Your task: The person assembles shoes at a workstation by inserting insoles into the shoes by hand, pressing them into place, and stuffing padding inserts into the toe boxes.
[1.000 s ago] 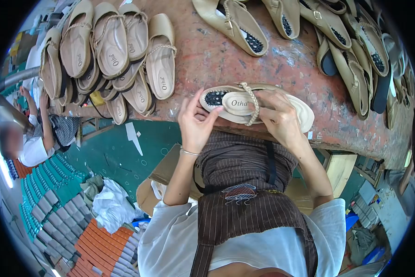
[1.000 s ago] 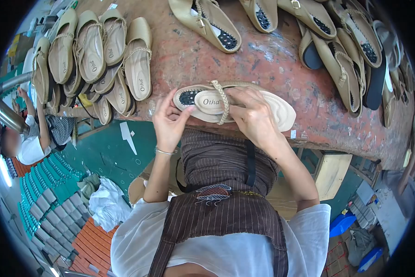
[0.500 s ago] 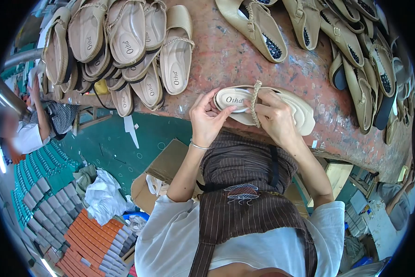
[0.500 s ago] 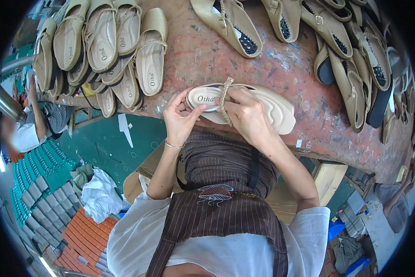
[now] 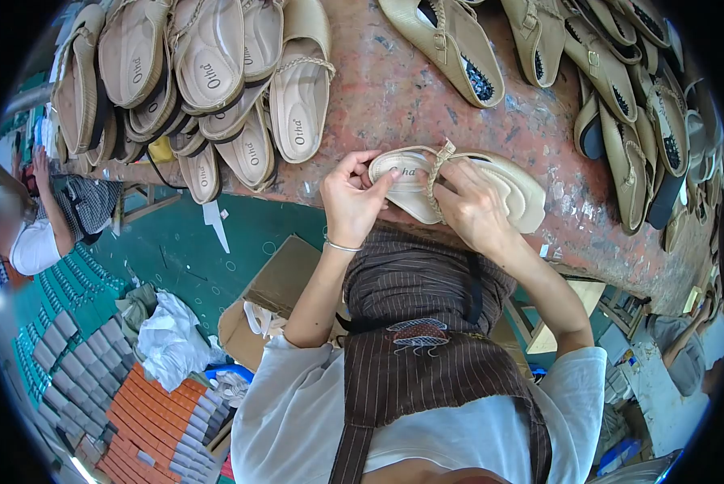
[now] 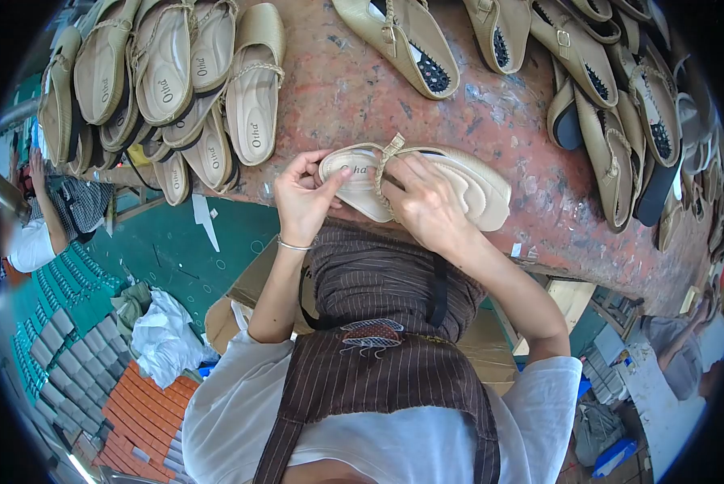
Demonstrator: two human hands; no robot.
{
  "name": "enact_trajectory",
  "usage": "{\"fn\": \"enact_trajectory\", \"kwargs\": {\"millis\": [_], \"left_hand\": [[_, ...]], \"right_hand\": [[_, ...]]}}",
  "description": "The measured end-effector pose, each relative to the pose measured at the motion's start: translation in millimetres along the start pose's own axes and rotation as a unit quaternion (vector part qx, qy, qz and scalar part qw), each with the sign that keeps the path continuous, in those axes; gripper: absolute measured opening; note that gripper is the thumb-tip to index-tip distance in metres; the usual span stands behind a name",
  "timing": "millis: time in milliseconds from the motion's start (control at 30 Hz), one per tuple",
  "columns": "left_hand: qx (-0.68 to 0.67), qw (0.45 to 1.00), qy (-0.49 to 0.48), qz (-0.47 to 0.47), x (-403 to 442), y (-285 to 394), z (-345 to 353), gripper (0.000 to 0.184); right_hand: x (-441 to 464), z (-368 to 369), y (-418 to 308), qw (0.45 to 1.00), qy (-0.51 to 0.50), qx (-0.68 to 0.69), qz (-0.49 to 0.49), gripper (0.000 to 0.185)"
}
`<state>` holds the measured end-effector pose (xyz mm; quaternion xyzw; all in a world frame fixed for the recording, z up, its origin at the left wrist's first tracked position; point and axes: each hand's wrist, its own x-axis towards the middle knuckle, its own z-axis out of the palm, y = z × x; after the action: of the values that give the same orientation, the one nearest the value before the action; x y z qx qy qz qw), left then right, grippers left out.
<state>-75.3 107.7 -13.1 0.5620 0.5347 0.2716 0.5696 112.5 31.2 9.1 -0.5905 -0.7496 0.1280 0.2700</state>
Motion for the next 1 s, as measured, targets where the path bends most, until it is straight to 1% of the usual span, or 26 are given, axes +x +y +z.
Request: {"fn": "enact_trajectory", "kwargs": {"millis": [33,67,100,133,167,200,233,300,333,367,400,433,467,500,567,633,700,733,767,800,833,867,900,933,967,1000], "left_hand": [[-0.035,0.999,0.008,-0.03,2,3,-1,0.027],[-0.071,0.996,0.016,-0.06,3,5,-1,0.022],[-0.07,0.996,0.014,-0.061,3,3,-1,0.022],[-0.046,0.998,0.021,-0.028,2,1,0,0.018],[-0.021,0.999,0.026,0.006,2,-1,0,0.014],[-0.021,1.0,0.023,0.005,3,0,0,0.014],[0.003,1.0,0.026,0.017,4,1,0,0.011],[0.027,0.999,0.024,0.029,5,3,0,0.009],[0.046,0.998,0.031,0.027,5,5,0,0.007],[0.065,0.997,0.036,0.026,5,7,1,0.006],[0.065,0.997,0.027,0.028,6,5,0,0.006],[0.115,0.991,0.035,0.06,8,0,-2,0.005],[0.163,0.981,0.045,0.095,10,-4,-2,0.005],[0.164,0.981,0.038,0.101,9,-3,-1,0.005],[0.147,0.985,0.043,0.076,8,-1,-1,0.006],[0.16,0.981,0.033,0.109,9,4,0,0.009],[0.147,0.987,0.021,0.062,1,12,-1,0.011],[0.13,0.991,-0.017,0.015,-9,17,-4,0.012],[0.143,0.989,-0.033,-0.029,-22,22,-4,0.012],[0.186,0.98,-0.056,0.051,-32,-5,-7,0.013],[0.248,0.961,-0.079,0.09,-49,6,-1,0.016],[0.315,0.935,-0.092,0.133,-66,12,8,0.016],[0.366,0.916,-0.068,0.149,-81,22,21,0.016],[0.405,0.888,-0.051,0.214,-93,28,31,0.02],[0.416,0.868,-0.053,0.266,-102,33,38,0.026],[0.395,0.852,-0.081,0.335,-102,31,46,0.034]], "right_hand": [[-1,-1,2,1.0,0.0,0.001,0.001,0.017],[-2,-2,6,0.999,-0.026,-0.005,-0.021,0.024],[-3,-3,8,0.998,-0.053,-0.011,-0.042,0.032],[-2,-3,9,0.998,-0.053,-0.01,-0.039,0.032],[0,-2,11,0.994,-0.082,0.007,-0.077,0.039],[3,-1,13,0.987,-0.11,0.023,-0.114,0.046],[7,-1,16,0.988,-0.109,0.022,-0.11,0.046],[15,-1,21,0.967,-0.231,0.039,-0.101,0.054],[17,-1,18,0.973,-0.199,0.058,-0.101,0.052],[17,-1,16,0.975,-0.195,0.057,-0.093,0.052],[16,-1,14,0.98,-0.164,0.045,-0.099,0.051],[26,-12,2,0.985,-0.132,0.032,-0.106,0.05],[28,-38,-13,0.943,-0.33,-0.036,0.011,0.046],[18,-37,-12,0.945,-0.324,-0.039,0.019,0.046],[-5,-27,-8,0.984,-0.145,-0.108,0.001,0.043],[-12,-23,-12,0.982,-0.128,-0.136,0.021,0.041],[-16,-18,-10,0.989,-0.082,-0.122,0.011,0.038],[-20,-19,-1,0.994,-0.063,-0.091,-0.004,0.034],[-26,-26,7,0.993,-0.056,-0.1,0.0,0.034],[-34,-35,13,0.995,-0.008,-0.086,0.048,0.035],[-36,-44,16,0.992,0.037,-0.069,0.095,0.037],[-34,-47,17,0.965,0.139,-0.15,0.166,0.038],[-26,-46,22,0.964,0.137,-0.152,0.171,0.038],[-15,-43,29,0.922,0.222,-0.189,0.253,0.038],[-10,-44,32,0.865,0.306,-0.224,0.329,0.039],[-8,-53,31,0.864,0.307,-0.226,0.329,0.039]]}}
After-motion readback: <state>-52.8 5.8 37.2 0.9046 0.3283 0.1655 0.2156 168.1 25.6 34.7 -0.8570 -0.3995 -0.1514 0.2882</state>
